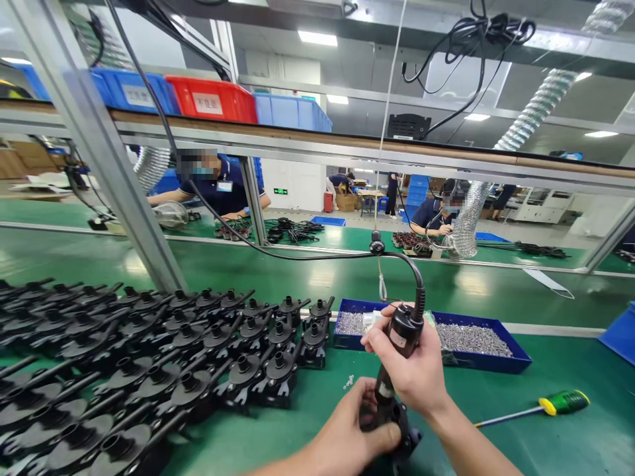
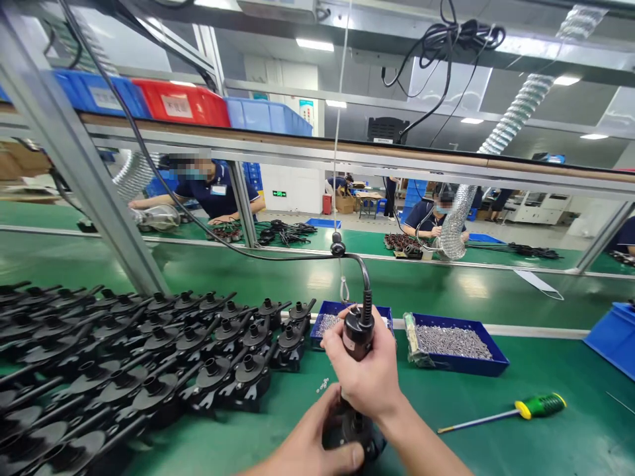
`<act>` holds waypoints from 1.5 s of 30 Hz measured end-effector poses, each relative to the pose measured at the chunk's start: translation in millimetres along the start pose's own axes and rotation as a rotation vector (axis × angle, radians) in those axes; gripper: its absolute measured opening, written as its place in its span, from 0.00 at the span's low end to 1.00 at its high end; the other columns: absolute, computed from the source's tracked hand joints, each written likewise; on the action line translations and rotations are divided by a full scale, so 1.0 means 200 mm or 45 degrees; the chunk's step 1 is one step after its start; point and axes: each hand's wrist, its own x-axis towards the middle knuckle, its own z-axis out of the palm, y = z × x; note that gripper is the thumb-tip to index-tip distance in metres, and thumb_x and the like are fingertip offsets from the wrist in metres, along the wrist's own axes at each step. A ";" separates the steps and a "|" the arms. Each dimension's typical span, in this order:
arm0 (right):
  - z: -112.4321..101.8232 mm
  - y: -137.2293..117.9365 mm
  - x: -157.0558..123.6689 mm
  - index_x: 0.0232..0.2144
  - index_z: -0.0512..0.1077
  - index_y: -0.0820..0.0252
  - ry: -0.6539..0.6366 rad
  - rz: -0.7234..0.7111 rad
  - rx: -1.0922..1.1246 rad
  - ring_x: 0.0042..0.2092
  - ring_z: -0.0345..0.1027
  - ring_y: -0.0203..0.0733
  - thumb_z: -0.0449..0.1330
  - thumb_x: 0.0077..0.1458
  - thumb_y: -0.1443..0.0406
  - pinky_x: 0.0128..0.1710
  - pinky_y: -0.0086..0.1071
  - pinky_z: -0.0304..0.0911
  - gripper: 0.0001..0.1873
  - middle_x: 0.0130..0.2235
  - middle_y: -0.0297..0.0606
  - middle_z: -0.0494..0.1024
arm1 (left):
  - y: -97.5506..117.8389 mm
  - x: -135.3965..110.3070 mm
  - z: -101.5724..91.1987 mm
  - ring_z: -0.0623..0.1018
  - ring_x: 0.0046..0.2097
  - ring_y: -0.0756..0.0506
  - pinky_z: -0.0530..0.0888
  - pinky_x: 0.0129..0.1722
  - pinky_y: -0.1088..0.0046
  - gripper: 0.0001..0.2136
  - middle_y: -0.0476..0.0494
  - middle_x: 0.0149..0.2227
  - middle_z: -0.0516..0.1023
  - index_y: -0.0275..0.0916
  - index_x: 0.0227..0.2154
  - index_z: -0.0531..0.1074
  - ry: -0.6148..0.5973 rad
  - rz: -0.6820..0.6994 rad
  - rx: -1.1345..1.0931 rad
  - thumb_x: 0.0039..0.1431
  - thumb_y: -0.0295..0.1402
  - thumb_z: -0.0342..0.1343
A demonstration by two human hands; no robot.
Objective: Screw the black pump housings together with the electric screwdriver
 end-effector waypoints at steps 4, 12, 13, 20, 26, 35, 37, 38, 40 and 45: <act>-0.01 -0.06 -0.03 0.44 0.71 0.55 0.117 -0.025 0.011 0.31 0.79 0.43 0.70 0.66 0.60 0.31 0.35 0.76 0.12 0.33 0.33 0.80 | 0.00 0.02 0.02 0.77 0.61 0.32 0.72 0.62 0.56 0.42 0.32 0.61 0.77 0.39 0.65 0.67 -0.143 0.339 -0.006 0.53 0.54 0.74; 0.01 -0.10 -0.05 0.43 0.70 0.55 0.089 0.036 0.086 0.28 0.75 0.39 0.70 0.66 0.59 0.29 0.33 0.73 0.12 0.32 0.35 0.80 | 0.04 0.07 -0.06 0.75 0.62 0.31 0.71 0.63 0.57 0.39 0.33 0.59 0.78 0.37 0.65 0.69 -0.200 0.341 0.069 0.59 0.55 0.70; 0.01 -0.09 -0.05 0.43 0.70 0.55 0.081 0.060 0.071 0.28 0.74 0.39 0.70 0.66 0.58 0.29 0.33 0.73 0.13 0.33 0.35 0.79 | 0.03 0.07 -0.05 0.76 0.61 0.32 0.71 0.62 0.57 0.38 0.33 0.58 0.78 0.36 0.65 0.70 -0.192 0.336 0.055 0.59 0.55 0.70; -0.01 -0.06 -0.01 0.43 0.71 0.54 -0.139 0.131 0.124 0.30 0.75 0.40 0.70 0.66 0.60 0.31 0.34 0.72 0.12 0.34 0.35 0.82 | 0.02 0.06 -0.05 0.77 0.60 0.31 0.72 0.62 0.57 0.35 0.35 0.52 0.81 0.37 0.62 0.72 -0.156 0.277 0.019 0.59 0.51 0.72; -0.06 -0.03 0.01 0.41 0.68 0.54 -0.453 0.293 0.446 0.27 0.76 0.41 0.71 0.64 0.59 0.28 0.34 0.72 0.15 0.30 0.32 0.78 | -0.01 0.07 -0.06 0.76 0.63 0.32 0.70 0.65 0.56 0.35 0.34 0.61 0.78 0.39 0.67 0.66 -0.217 0.350 -0.062 0.61 0.40 0.72; 0.00 0.04 -0.07 0.37 0.70 0.56 -0.158 0.066 0.008 0.20 0.62 0.34 0.66 0.67 0.58 0.21 0.31 0.60 0.11 0.30 0.32 0.71 | 0.03 0.07 -0.03 0.77 0.61 0.35 0.71 0.65 0.58 0.24 0.38 0.56 0.81 0.37 0.54 0.73 -0.178 0.429 -0.093 0.56 0.28 0.72; 0.00 0.06 -0.07 0.38 0.70 0.55 -0.140 0.043 -0.009 0.20 0.62 0.34 0.65 0.68 0.58 0.21 0.32 0.60 0.10 0.29 0.31 0.71 | 0.04 0.07 -0.03 0.77 0.61 0.35 0.72 0.64 0.58 0.23 0.38 0.56 0.81 0.37 0.54 0.73 -0.179 0.423 -0.097 0.56 0.29 0.72; 0.00 0.06 -0.07 0.38 0.70 0.55 -0.124 0.048 -0.006 0.20 0.62 0.34 0.65 0.68 0.58 0.21 0.31 0.59 0.10 0.28 0.30 0.70 | 0.05 0.07 -0.03 0.78 0.60 0.34 0.73 0.63 0.58 0.23 0.38 0.55 0.81 0.37 0.55 0.73 -0.180 0.407 -0.099 0.57 0.30 0.72; 0.01 0.06 -0.06 0.38 0.69 0.55 -0.096 0.063 0.008 0.21 0.62 0.34 0.66 0.68 0.58 0.22 0.31 0.59 0.10 0.27 0.29 0.70 | 0.05 0.07 -0.02 0.79 0.58 0.34 0.74 0.60 0.58 0.26 0.39 0.51 0.82 0.36 0.57 0.73 -0.172 0.366 -0.095 0.57 0.31 0.72; 0.02 0.00 -0.04 0.38 0.71 0.55 -0.108 0.104 0.086 0.25 0.72 0.38 0.67 0.68 0.59 0.27 0.31 0.68 0.10 0.27 0.30 0.75 | 0.02 0.07 -0.03 0.80 0.52 0.34 0.76 0.58 0.56 0.31 0.39 0.45 0.83 0.36 0.61 0.72 -0.170 0.343 -0.061 0.57 0.40 0.73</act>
